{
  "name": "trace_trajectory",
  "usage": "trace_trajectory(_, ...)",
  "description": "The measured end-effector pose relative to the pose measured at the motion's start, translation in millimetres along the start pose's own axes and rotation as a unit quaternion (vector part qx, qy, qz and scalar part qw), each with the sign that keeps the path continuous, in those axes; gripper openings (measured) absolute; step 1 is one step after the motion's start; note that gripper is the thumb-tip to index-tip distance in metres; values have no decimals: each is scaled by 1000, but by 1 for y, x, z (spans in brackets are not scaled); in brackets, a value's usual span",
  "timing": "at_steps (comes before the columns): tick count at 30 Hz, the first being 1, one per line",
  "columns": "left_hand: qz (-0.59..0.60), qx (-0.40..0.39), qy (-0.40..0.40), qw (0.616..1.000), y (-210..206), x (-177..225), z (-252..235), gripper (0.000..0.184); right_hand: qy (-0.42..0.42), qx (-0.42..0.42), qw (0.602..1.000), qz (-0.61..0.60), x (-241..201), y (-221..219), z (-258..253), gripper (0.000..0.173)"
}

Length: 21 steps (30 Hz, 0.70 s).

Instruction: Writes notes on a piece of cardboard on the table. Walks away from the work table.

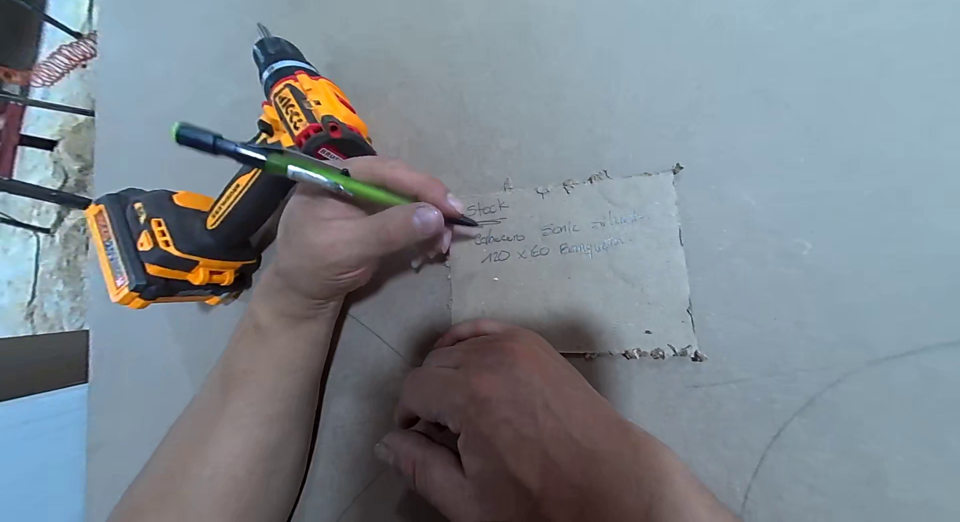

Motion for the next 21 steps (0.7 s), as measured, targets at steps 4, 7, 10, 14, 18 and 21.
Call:
trace_trajectory(4,-11,-23,-6,1000,4,0,-1,14,-1,-1,1000,0,0,1,-1,32)
trace_trajectory(7,-24,-8,13,1000,3,1,1,22,-4,1,1000,1,0,1,-1,32)
trace_trajectory(10,-15,12,40,999,1,2,-1,20,-5,-2,1000,1,0,1,-1,32)
trace_trajectory(14,2,5,49,999,3,-1,0,25,-7,-2,1000,-5,-1,0,-1,32)
trace_trajectory(18,-35,-24,14,999,6,-2,0,12,-4,-3,1000,-9,-1,1,-2,32)
trace_trajectory(21,-38,-44,-1,998,5,-1,-2,8,-1,1,1000,-7,-1,0,-1,32)
Point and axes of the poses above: each hand's wrist, its own z-axis away from the middle knuckle, its own y-axis out of the back of the hand, x = y × z, the point moved 4 cm from there along -z, towards the middle knuckle, and after that the axes turned 7 degrees about -x, right-handed, at the moved point
